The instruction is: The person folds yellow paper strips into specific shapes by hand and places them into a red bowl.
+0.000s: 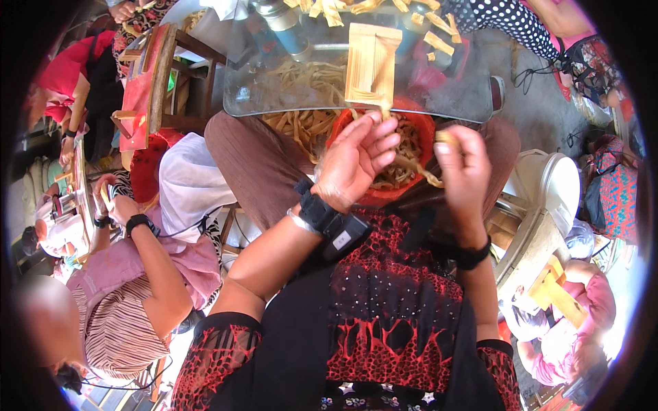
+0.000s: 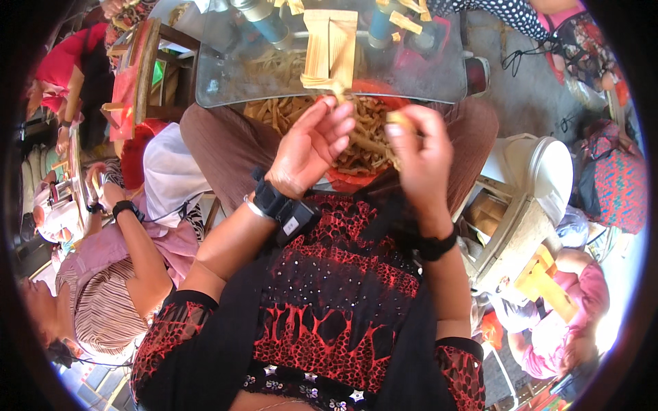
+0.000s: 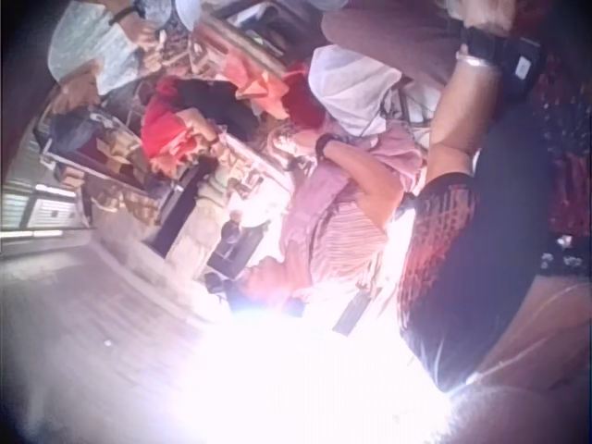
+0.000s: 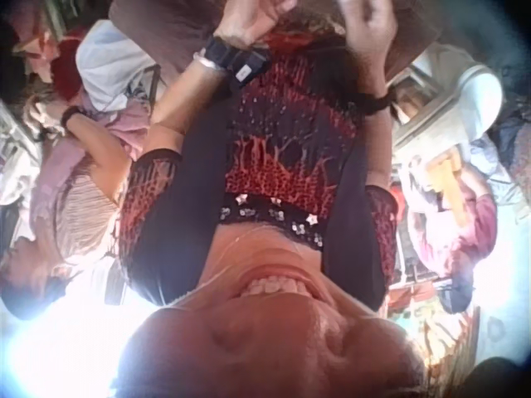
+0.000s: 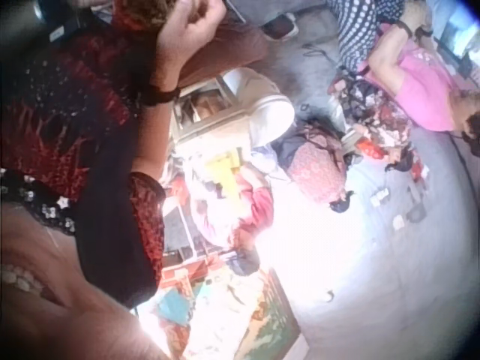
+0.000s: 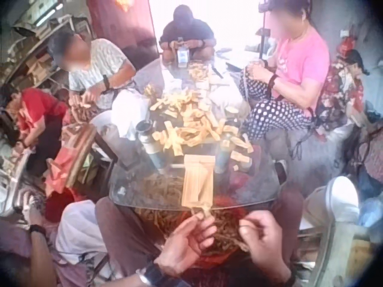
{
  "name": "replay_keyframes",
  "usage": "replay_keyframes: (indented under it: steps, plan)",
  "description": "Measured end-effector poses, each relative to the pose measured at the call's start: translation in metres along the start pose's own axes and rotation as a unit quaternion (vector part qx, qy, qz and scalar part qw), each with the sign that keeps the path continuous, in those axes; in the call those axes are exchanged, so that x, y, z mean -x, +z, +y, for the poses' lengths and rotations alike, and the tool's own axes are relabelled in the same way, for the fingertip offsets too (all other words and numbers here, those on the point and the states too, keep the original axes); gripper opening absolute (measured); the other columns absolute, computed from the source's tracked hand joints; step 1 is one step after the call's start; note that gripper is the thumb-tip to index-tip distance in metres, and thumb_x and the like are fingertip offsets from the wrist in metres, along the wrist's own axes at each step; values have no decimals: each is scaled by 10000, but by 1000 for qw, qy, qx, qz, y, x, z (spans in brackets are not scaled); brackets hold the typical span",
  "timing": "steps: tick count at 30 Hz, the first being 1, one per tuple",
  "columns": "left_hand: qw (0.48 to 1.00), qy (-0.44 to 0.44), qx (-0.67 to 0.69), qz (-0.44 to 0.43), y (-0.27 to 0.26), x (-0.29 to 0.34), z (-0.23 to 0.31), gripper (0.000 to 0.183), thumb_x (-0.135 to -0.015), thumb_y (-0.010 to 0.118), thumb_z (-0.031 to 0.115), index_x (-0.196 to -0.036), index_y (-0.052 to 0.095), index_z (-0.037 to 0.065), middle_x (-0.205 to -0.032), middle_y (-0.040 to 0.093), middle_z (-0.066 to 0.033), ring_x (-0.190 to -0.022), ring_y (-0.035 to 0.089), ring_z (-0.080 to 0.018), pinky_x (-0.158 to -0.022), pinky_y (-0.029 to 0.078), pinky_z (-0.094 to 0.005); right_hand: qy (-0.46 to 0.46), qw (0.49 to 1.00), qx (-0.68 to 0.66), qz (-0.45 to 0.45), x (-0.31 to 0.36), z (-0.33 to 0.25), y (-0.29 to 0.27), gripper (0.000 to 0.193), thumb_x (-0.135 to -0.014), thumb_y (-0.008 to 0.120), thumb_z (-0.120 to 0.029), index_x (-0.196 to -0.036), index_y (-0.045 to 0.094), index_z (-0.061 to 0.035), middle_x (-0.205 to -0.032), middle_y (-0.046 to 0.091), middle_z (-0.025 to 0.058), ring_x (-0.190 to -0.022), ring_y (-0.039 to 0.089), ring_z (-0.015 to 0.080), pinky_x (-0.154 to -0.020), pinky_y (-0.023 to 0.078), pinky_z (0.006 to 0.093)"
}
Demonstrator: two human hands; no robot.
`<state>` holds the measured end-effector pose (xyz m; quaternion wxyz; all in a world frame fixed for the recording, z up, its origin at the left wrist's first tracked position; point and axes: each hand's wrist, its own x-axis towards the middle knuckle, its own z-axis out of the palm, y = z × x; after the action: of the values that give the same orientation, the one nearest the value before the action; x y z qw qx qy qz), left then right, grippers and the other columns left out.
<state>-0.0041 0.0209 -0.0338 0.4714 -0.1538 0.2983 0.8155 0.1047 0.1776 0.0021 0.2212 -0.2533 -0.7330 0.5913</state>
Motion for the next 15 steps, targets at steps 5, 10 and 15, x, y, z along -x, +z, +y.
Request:
replay_keyframes:
  steps: [5,10,15]
  plan:
    - [998,58,-16,16,12,0,-9,212,-978,530,163,-1156,579,61,-1066,663,-86,-948,651,-202,-787,554,-362,-21,989,-39,-139,-31,9,52,278,-863,685,-71,-1130,643,-6,-996,660,71,-900,620,118,-800,506,272]
    - [993,50,-90,51,-37,-4,9,191,-961,549,152,-1099,599,30,-942,672,-99,-812,655,-205,-711,552,-333,39,984,-171,-15,-29,43,-5,199,-966,552,-145,-1100,609,-8,-861,616,8,-692,554,75,-637,449,208]
    - [974,46,-207,80,-21,-18,-18,239,-943,573,107,-1156,555,1,-973,651,-112,-850,658,-216,-690,575,-326,52,972,-225,-32,-48,57,-40,222,-1014,424,-142,-1114,557,5,-1008,630,86,-845,606,156,-771,479,284]
